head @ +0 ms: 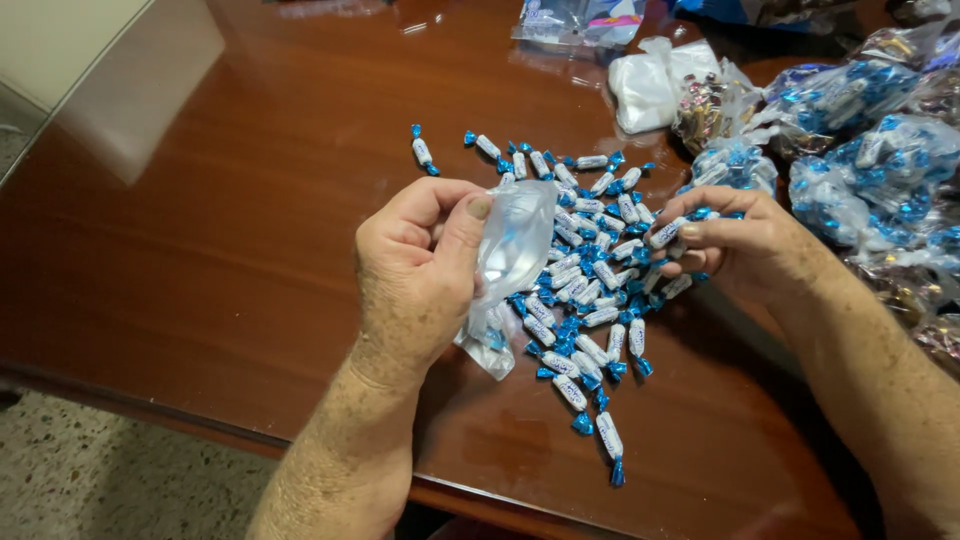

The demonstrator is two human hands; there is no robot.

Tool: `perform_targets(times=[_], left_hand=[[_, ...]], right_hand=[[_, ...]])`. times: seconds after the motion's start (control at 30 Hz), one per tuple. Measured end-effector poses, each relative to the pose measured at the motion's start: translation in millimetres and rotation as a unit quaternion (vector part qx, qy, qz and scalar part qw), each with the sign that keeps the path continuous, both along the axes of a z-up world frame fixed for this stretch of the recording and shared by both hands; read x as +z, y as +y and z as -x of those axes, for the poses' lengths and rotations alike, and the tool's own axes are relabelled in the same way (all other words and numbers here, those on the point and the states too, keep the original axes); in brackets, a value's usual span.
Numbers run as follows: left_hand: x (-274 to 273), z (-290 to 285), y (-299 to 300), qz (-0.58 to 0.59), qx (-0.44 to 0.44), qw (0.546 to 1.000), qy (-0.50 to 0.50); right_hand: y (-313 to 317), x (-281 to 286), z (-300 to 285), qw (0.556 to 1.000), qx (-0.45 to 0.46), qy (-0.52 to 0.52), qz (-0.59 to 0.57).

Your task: Bagging small wrapped candies into clear plastic bags from a large pile on a table.

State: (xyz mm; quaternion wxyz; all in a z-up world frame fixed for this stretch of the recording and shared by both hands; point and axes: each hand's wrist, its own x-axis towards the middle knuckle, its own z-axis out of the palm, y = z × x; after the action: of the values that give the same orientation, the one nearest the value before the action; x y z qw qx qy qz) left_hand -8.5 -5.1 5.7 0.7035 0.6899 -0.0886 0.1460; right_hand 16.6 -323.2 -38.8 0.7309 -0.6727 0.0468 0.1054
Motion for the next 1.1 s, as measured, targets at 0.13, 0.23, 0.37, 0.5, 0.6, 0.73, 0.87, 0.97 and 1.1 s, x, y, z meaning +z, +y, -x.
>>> perform_targets(times=[0.13, 0.23, 0.37, 0.5, 0.6, 0.73, 0.87, 0.97, 1.1], left_hand=[[-6, -3, -4, 0.032, -0.011, 0.999, 0.005], [-6, -3, -7, 0.051, -0.005, 0.998, 0.024], [-3, 2, -6, 0.020, -0.014, 0.999, 0.023], [-2, -1, -2, 0.062, -0.017, 0.998, 0.017], [-4, -3, 1, 0.036, -0.002, 0.999, 0.023], [-5, -4, 3, 0.008, 0.042, 0.999, -0.008], [2, -4, 8, 0.057, 0.031, 0.998, -0.022], [3, -1, 6, 0.057, 0.020, 0.998, -0.015], [4, 0, 6, 0.059, 0.026, 0.998, -0.027]], right_hand=[[17, 13, 12, 0.999, 0.008, -0.050, 0.004], [58, 52, 36, 0.987, -0.022, -0.156, 0.040], [107, 84, 54, 0.912, 0.053, -0.376, 0.157], [146, 90, 19, 0.807, 0.189, -0.480, 0.287], [159, 83, -2, 0.728, 0.271, -0.393, 0.492], [172, 91, -1, 0.661, 0.316, -0.373, 0.569], [158, 111, 10, 0.650, 0.262, -0.569, 0.430], [129, 121, 26, 0.662, 0.200, -0.573, 0.440], [36, 37, 17, 0.708, 0.218, -0.453, 0.496]])
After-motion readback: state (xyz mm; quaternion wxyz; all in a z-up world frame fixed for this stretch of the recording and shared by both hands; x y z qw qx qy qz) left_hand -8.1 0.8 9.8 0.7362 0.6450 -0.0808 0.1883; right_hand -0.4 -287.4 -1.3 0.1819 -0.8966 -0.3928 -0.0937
